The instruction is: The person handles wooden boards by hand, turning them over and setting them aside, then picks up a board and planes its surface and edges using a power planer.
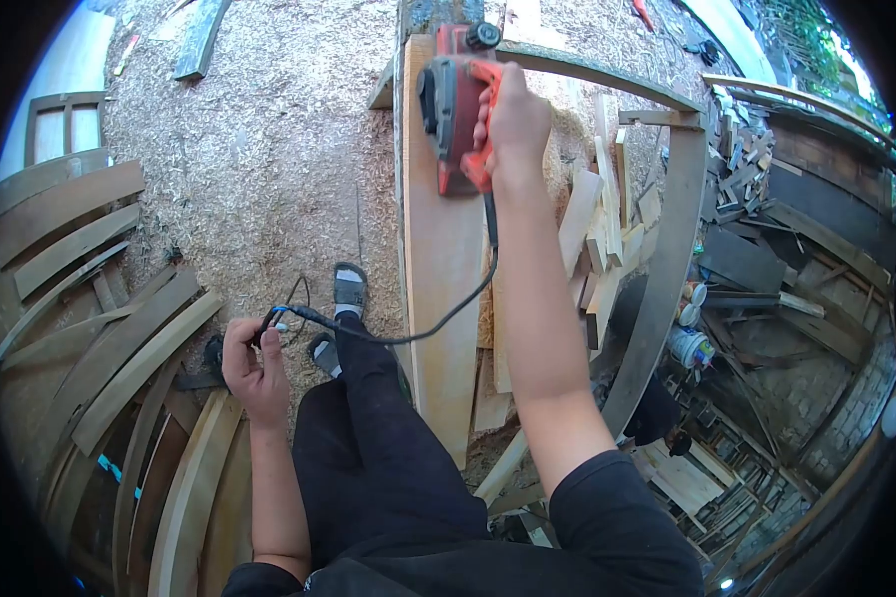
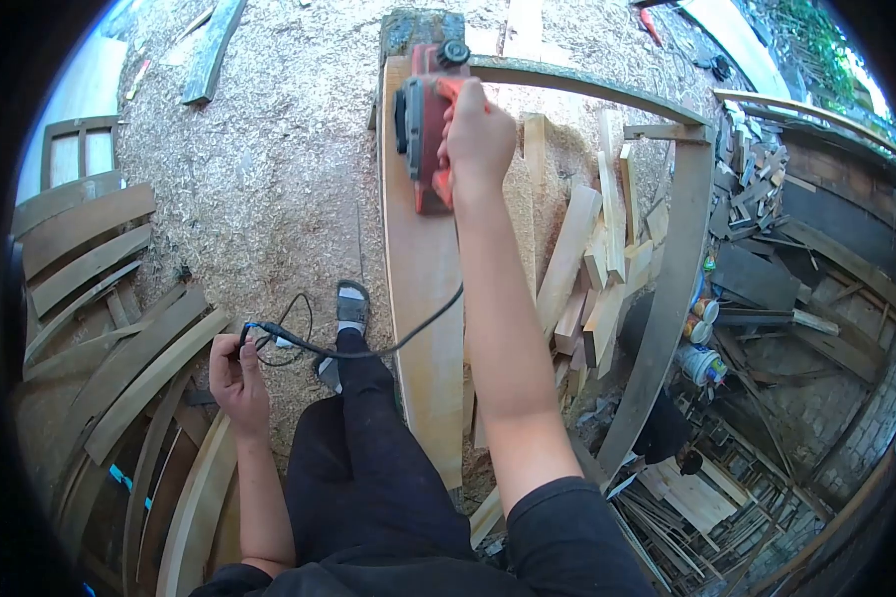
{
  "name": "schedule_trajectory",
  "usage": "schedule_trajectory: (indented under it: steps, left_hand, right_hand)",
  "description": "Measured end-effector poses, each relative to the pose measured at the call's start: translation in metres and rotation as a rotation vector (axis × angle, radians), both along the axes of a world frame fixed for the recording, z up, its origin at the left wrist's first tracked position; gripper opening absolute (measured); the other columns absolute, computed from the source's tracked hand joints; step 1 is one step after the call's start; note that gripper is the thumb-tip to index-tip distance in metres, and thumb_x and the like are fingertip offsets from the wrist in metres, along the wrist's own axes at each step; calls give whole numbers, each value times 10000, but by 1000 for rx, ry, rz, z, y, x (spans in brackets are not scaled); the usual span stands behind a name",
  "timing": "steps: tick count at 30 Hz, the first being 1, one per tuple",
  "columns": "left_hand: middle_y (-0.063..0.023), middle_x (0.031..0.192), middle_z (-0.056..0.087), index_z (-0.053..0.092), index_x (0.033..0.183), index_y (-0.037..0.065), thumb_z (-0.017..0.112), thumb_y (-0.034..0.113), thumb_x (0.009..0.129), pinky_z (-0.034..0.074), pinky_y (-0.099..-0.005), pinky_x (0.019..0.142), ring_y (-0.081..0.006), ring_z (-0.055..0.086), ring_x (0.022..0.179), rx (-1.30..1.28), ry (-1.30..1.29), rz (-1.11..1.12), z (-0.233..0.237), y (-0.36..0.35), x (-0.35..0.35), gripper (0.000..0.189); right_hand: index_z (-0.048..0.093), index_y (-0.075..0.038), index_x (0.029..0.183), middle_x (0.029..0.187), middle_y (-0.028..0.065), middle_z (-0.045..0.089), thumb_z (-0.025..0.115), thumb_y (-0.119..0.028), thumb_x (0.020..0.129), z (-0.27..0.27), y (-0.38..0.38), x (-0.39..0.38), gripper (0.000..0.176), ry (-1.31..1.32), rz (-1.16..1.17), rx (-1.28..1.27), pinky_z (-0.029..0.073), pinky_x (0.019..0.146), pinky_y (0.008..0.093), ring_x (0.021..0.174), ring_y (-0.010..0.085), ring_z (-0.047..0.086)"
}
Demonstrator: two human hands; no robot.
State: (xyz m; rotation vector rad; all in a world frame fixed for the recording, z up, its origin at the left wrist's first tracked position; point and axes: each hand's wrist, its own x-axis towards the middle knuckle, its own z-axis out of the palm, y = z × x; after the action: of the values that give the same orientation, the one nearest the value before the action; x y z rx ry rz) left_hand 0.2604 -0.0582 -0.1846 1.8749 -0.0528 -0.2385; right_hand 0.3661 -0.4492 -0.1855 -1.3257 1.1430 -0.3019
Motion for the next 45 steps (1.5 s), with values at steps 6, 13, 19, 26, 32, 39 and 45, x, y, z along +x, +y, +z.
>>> schedule_trajectory:
  steps: [6, 13, 19, 26, 32, 39, 45]
  left_hand:
    - [-66, 902, 570, 599, 992, -24, 666, 13, 1008, 419, -281, 747, -153, 517, 826, 48, -15, -14, 6, 29, -18, 77]
    - [-91, 857, 579, 621, 948, -18, 655, 299, 1051, 438, -334, 737, -225, 550, 780, 96, -15, -115, 2, 79, -52, 335]
    - [-105, 759, 566, 634, 838, 4, 565, 442, 1076, 422, -370, 679, -278, 555, 732, 110, -25, -282, 13, 108, -77, 504]
    - [-79, 677, 579, 649, 743, 49, 711, 225, 964, 425, -402, 630, -292, 546, 657, 153, -126, -540, 21, 131, -128, 289]
    - [-79, 642, 554, 628, 701, 55, 756, 165, 905, 425, -410, 623, -296, 541, 638, 117, -234, -637, 33, 173, -216, 264]
    - [-84, 630, 526, 608, 688, 58, 755, 167, 899, 407, -426, 623, -302, 526, 626, 205, -327, -669, 60, 275, -359, 279]
    - [-102, 648, 540, 608, 705, 49, 738, 173, 911, 416, -440, 644, -325, 536, 645, 341, -168, -760, 46, 328, -448, 274]
  right_hand:
    - [598, -32, 753, 575, 21, 491, 540, -395, 980, 1, -21, 33, 432, -47, -6, 34, 325, 379, 324, 399, 119, 431]
    - [647, -38, 926, 631, 9, 530, 551, -464, 1030, 2, 4, -45, 449, -181, -18, 59, 383, 401, 271, 446, 104, 473]
    - [645, -46, 1045, 635, -5, 513, 442, -491, 1073, 14, 68, -213, 490, -57, -54, 103, 382, 396, 255, 439, 98, 461]
    - [670, 14, 1168, 787, 52, 603, 469, -405, 1088, 35, 145, -411, 471, 39, -233, 212, 412, 395, 261, 471, 108, 497]
    - [622, -35, 1044, 646, 11, 542, 467, -452, 1079, 47, 208, -554, 446, 13, -413, 325, 405, 385, 269, 425, 122, 480]
    - [604, -102, 1003, 683, -15, 551, 491, -513, 1068, 74, 266, -697, 431, -14, -434, 358, 443, 441, 299, 480, 119, 508]
    - [601, -146, 986, 696, -31, 565, 522, -511, 1054, 71, 292, -788, 379, 30, -514, 454, 443, 465, 309, 495, 122, 507]
